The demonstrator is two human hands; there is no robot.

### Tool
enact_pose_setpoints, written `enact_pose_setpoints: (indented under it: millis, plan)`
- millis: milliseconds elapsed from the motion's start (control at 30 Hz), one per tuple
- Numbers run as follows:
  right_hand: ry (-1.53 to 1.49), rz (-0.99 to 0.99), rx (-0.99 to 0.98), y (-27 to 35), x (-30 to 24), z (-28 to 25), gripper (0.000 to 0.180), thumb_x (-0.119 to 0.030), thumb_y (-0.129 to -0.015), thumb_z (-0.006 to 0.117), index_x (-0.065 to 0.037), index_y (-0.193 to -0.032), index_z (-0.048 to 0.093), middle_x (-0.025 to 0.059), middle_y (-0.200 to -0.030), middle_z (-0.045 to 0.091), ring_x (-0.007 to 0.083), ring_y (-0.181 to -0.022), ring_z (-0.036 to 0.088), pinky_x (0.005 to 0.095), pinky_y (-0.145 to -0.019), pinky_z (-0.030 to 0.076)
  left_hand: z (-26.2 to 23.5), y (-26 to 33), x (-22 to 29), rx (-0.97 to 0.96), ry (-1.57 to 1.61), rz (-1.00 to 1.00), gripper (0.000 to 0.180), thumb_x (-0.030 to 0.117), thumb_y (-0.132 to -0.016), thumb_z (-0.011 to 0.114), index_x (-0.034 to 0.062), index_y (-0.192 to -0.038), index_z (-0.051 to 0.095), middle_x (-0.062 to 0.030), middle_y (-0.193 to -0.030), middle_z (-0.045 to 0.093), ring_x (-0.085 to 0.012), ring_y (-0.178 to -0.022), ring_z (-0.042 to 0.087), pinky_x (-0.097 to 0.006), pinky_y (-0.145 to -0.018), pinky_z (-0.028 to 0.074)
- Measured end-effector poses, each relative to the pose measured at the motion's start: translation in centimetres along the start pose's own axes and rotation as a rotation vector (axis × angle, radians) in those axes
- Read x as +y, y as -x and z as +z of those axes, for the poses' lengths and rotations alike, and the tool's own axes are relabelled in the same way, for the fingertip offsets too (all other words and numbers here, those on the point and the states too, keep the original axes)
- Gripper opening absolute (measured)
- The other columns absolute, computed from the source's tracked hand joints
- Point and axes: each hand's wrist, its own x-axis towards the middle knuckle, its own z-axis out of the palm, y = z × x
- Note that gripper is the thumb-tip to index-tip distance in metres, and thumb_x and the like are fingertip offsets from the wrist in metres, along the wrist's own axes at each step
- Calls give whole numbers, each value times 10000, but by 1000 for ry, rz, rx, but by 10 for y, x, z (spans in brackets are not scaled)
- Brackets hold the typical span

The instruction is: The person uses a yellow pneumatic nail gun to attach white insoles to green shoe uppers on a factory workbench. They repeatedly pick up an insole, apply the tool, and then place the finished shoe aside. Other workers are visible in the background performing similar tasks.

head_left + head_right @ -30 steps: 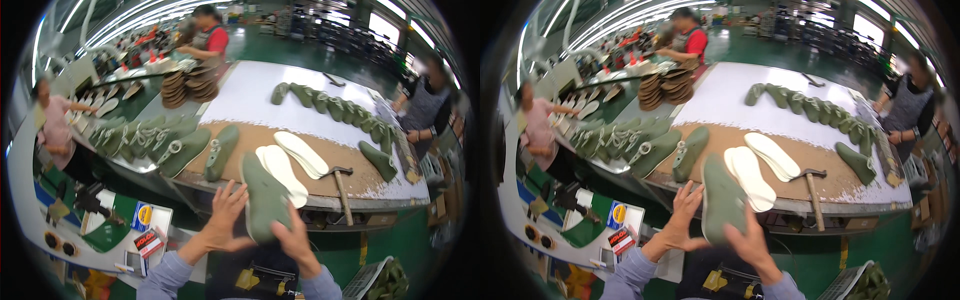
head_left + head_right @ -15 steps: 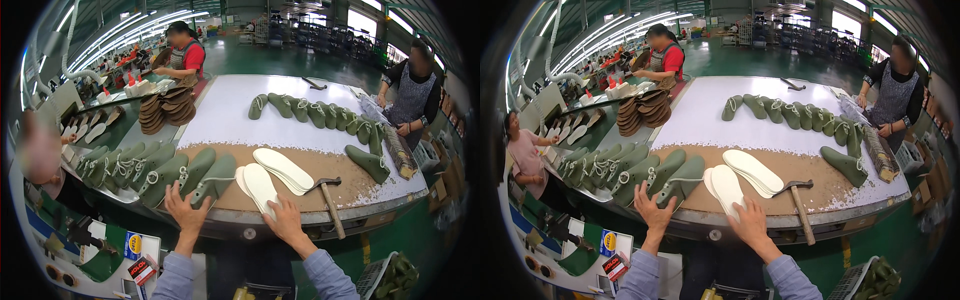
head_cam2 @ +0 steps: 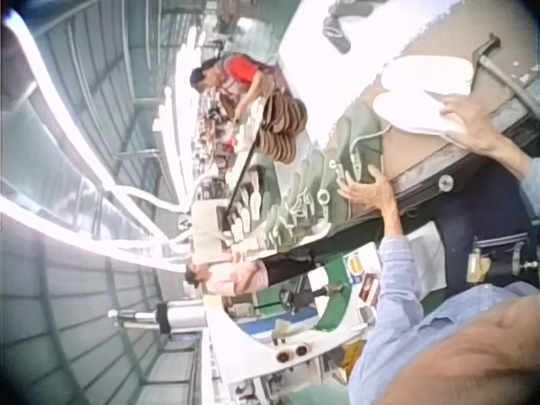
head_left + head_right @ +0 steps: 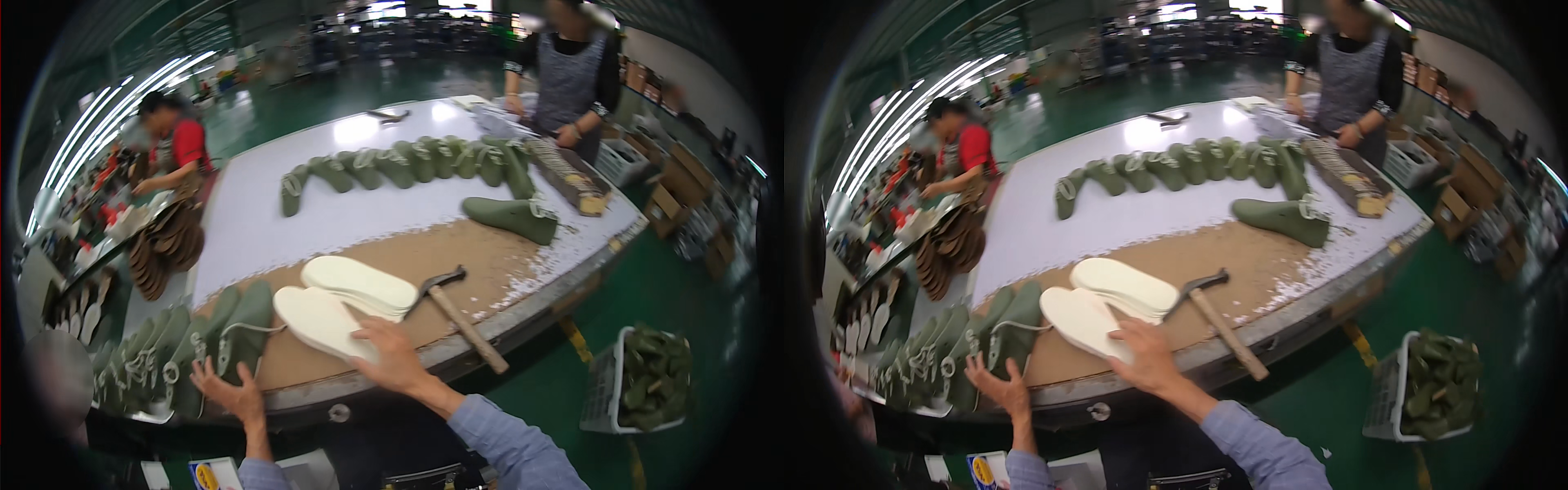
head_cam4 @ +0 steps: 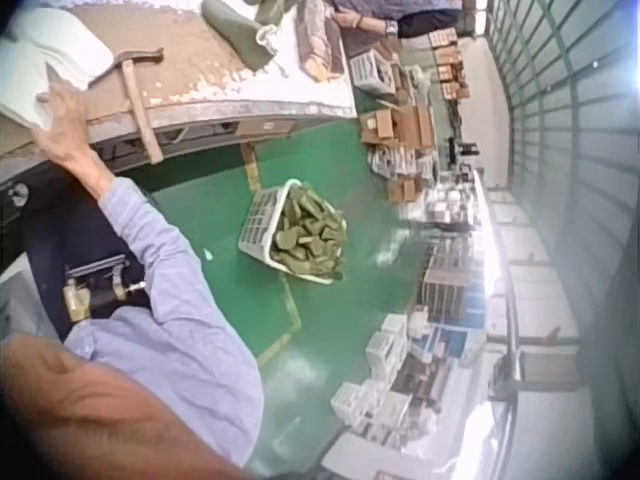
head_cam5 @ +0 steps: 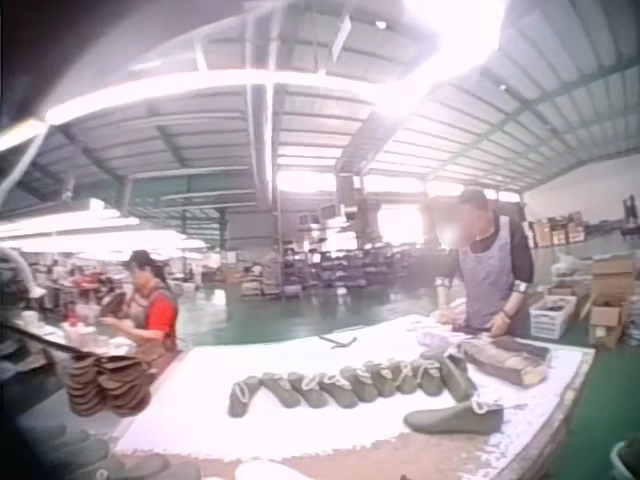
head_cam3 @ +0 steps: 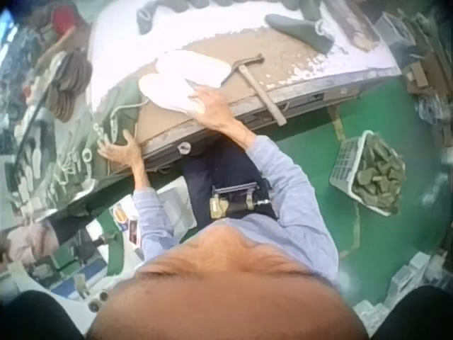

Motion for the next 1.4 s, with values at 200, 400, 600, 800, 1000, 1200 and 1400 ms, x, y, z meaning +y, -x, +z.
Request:
enact_pose_setpoints:
  millis: [200, 400, 600, 800, 1000, 1200, 1400]
  plan:
    - [-124, -20, -8, -12, -62, -25, 490, -234, -845, 795, -33, -1260, 630, 224, -1417, 563, 400, -1309, 547, 491, -1108, 439, -49, 29, 93, -201, 1093, -220, 502, 276, -1098, 480, -36, -1486, 413, -192, -1523, 457, -301, -1400, 468, -465, -1171, 367]
    - [-37, -174, -268, -4, -58, -46, 517, -266, -863, 798, -48, -1295, 616, 267, -1401, 540, 443, -1277, 555, 494, -1062, 491, -37, 29, 148, -872, 1302, -568, 434, 296, -1135, 410, -80, -1300, 551, -171, -1208, 692, -232, -1068, 697, -331, -907, 568]
    - [389, -125, 84, -46, 34, -140, 552, -182, -811, 767, -8, -1301, 581, 282, -1319, 590, 453, -1197, 594, 522, -1032, 493, -26, -33, 141, -1014, 1005, -111, 446, 200, -1079, 554, -71, -1428, 501, -200, -1225, 705, -240, -1119, 693, -336, -919, 571]
    - [753, 37, -30, -22, 165, -184, 413, -181, -887, 669, -3, -1254, 601, 242, -1208, 600, 439, -1132, 550, 532, -989, 442, 130, -138, 154, -718, 615, 123, 668, 334, -978, 679, -77, -1463, 473, -278, -1378, 607, -383, -1232, 630, -458, -1053, 494]
    - [720, 76, -150, -37, 142, -172, 471, -300, -868, 751, -40, -1240, 626, 231, -1270, 561, 427, -1160, 513, 545, -998, 408, 305, -211, 145, -530, 145, 175, 866, 511, -909, 720, -46, -1510, 438, -302, -1480, 515, -433, -1335, 543, -459, -1134, 428]
    - [776, 147, -197, -39, 143, -175, 542, -317, -826, 783, -55, -1276, 635, 226, -1356, 527, 419, -1204, 492, 527, -1007, 389, 391, -247, 211, -746, 309, -16, 942, 701, -867, 647, -27, -1453, 534, -314, -1479, 514, -435, -1377, 506, -484, -1129, 420]
    - [781, 222, -276, -39, 137, -180, 556, -287, -814, 755, -45, -1290, 599, 260, -1403, 495, 448, -1243, 468, 563, -1044, 358, 443, -256, 331, -796, -89, -62, 971, 805, -835, 553, 17, -1398, 627, -353, -1592, 345, -477, -1381, 493, -477, -1102, 442]
